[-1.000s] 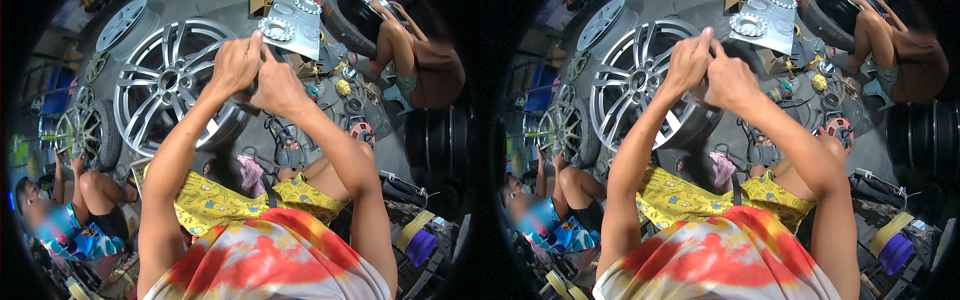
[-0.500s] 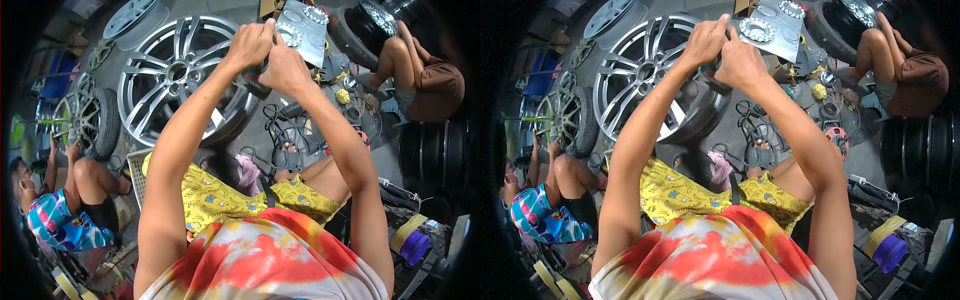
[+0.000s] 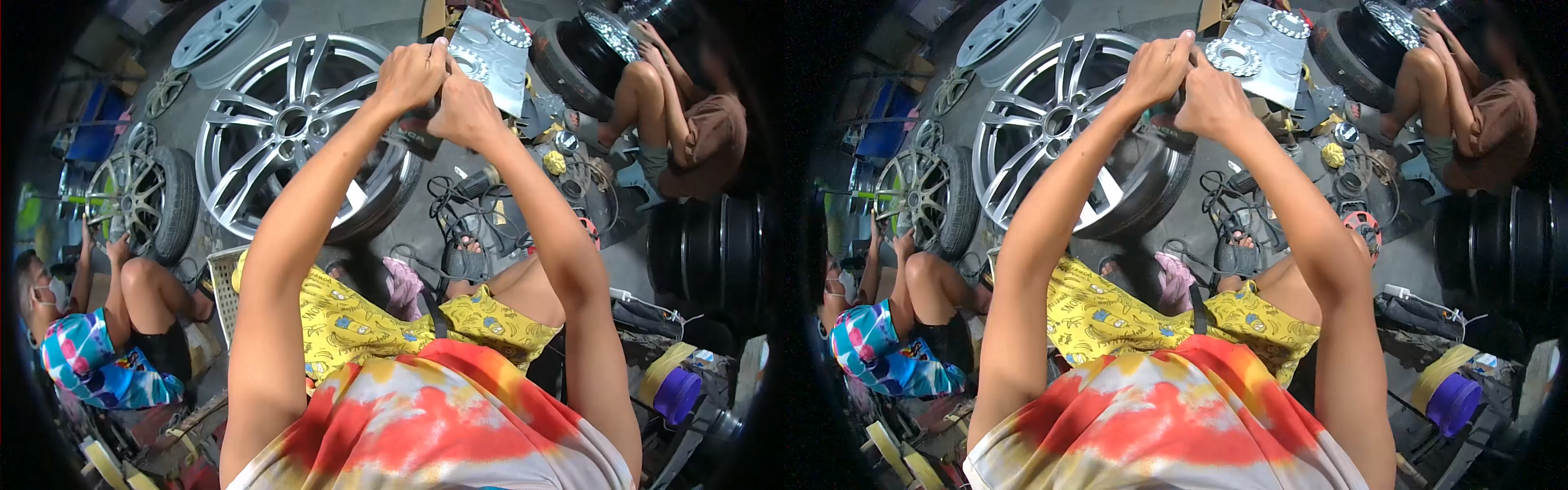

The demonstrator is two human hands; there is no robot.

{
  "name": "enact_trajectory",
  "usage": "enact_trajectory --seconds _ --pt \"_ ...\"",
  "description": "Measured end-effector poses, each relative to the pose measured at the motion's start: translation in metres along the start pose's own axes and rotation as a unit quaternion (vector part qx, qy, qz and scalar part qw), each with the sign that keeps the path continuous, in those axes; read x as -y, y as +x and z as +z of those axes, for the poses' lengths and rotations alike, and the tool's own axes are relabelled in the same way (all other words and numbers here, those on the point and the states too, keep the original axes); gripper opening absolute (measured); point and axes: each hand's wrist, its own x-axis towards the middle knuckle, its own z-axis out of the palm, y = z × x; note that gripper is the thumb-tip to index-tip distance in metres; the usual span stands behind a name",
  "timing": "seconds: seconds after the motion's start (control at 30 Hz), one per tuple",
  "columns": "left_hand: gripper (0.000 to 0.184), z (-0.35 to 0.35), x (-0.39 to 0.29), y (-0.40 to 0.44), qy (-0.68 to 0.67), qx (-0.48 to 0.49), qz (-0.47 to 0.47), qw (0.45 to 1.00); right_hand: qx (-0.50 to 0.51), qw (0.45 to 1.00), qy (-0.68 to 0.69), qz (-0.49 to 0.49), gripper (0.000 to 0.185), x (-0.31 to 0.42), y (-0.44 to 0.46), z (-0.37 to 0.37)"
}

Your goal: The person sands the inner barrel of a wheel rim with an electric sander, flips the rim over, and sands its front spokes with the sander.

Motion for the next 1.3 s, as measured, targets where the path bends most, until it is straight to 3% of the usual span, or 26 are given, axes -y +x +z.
enact_trajectory --seconds 0.1,0.17,0.27,0.3,0.33,0.43,0.5,0.53,0.63,0.8,1.03,1.3 --pt "0.058 0.006 0.013 0.016 -0.023 0.031 0.066 0.997 -0.039 0.999 -0.022 -0.006 0.104 -0.021 0.004 0.016" --pt "0.057 -0.009 0.007 0.012 0.020 0.140 0.051 0.989 -0.098 0.994 0.031 0.026 0.096 -0.014 -0.010 0.018" --pt "0.056 -0.032 0.048 -0.004 0.020 0.078 0.076 0.994 -0.103 0.990 0.076 0.064 0.086 0.017 -0.053 0.011" --pt "0.058 -0.046 0.064 -0.010 0.069 0.073 0.048 0.994 -0.104 0.986 0.106 0.078 0.082 0.028 -0.067 0.009" --pt "0.053 -0.062 0.082 -0.012 0.151 0.132 -0.008 0.980 -0.103 0.982 0.121 0.105 0.082 0.040 -0.081 0.011" --pt "0.052 -0.067 0.140 -0.049 0.198 0.094 0.000 0.976 -0.132 0.970 0.158 0.131 0.080 0.062 -0.115 0.024" --pt "0.057 -0.055 0.143 -0.069 0.136 0.076 -0.033 0.987 -0.158 0.962 0.178 0.132 0.079 0.062 -0.115 0.029" --pt "0.067 -0.047 0.145 -0.075 0.144 0.038 -0.021 0.989 -0.161 0.963 0.169 0.137 0.080 0.059 -0.114 0.028" --pt "0.074 -0.032 0.164 -0.073 0.144 0.022 -0.027 0.989 -0.161 0.965 0.152 0.142 0.083 0.032 -0.095 0.026" --pt "0.099 -0.031 0.167 -0.065 0.193 0.055 -0.030 0.979 -0.145 0.968 0.151 0.138 0.087 -0.028 -0.041 0.029" --pt "0.106 -0.032 0.163 -0.065 0.218 0.067 -0.010 0.974 -0.111 0.974 0.137 0.140 0.087 0.019 -0.074 0.016" --pt "0.105 -0.034 0.158 -0.067 0.211 0.065 -0.015 0.975 -0.123 0.978 0.114 0.128 0.086 -0.015 -0.029 0.015"
